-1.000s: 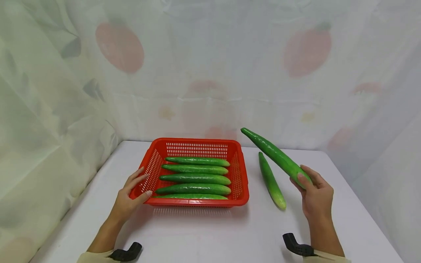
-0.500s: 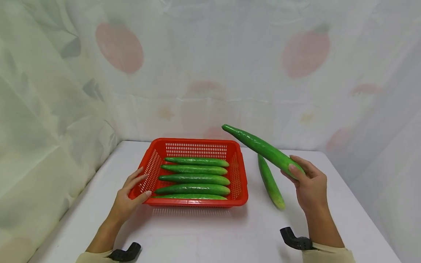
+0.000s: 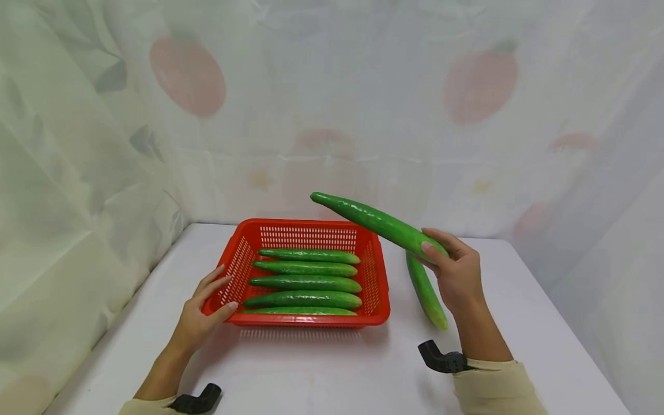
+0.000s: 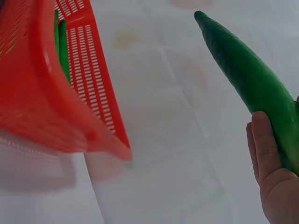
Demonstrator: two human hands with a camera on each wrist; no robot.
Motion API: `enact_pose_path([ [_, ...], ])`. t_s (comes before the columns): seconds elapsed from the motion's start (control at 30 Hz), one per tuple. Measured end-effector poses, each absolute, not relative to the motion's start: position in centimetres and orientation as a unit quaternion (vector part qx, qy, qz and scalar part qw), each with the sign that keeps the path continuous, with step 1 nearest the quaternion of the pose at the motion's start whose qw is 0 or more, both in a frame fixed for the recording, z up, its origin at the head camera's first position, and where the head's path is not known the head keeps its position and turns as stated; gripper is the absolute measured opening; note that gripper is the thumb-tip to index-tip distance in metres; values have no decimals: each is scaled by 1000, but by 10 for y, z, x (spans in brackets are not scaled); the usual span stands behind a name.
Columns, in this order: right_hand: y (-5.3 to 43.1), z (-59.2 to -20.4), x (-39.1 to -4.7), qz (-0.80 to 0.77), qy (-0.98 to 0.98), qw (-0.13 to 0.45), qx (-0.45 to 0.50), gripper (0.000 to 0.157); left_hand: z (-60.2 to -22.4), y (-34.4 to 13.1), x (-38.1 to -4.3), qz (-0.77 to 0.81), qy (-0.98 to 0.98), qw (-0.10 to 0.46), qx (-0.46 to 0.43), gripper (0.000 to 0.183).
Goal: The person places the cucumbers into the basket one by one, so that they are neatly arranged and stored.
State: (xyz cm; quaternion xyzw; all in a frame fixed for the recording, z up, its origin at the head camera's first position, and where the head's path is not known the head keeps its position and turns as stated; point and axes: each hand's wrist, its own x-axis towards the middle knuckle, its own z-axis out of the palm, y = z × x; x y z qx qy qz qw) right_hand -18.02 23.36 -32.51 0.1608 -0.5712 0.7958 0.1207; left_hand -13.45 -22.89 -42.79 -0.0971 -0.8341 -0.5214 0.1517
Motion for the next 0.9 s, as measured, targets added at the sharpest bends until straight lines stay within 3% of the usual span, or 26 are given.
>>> enact_pose_path([
  [0.5,194,-309,-207,778,-604,71,155,27,-428,-229,-137,-514,-839,147,-99,55],
  [0.9,165,-318,-231,766,-623,29,159,35,-428,-231,-135,-519,-837,147,-96,55],
])
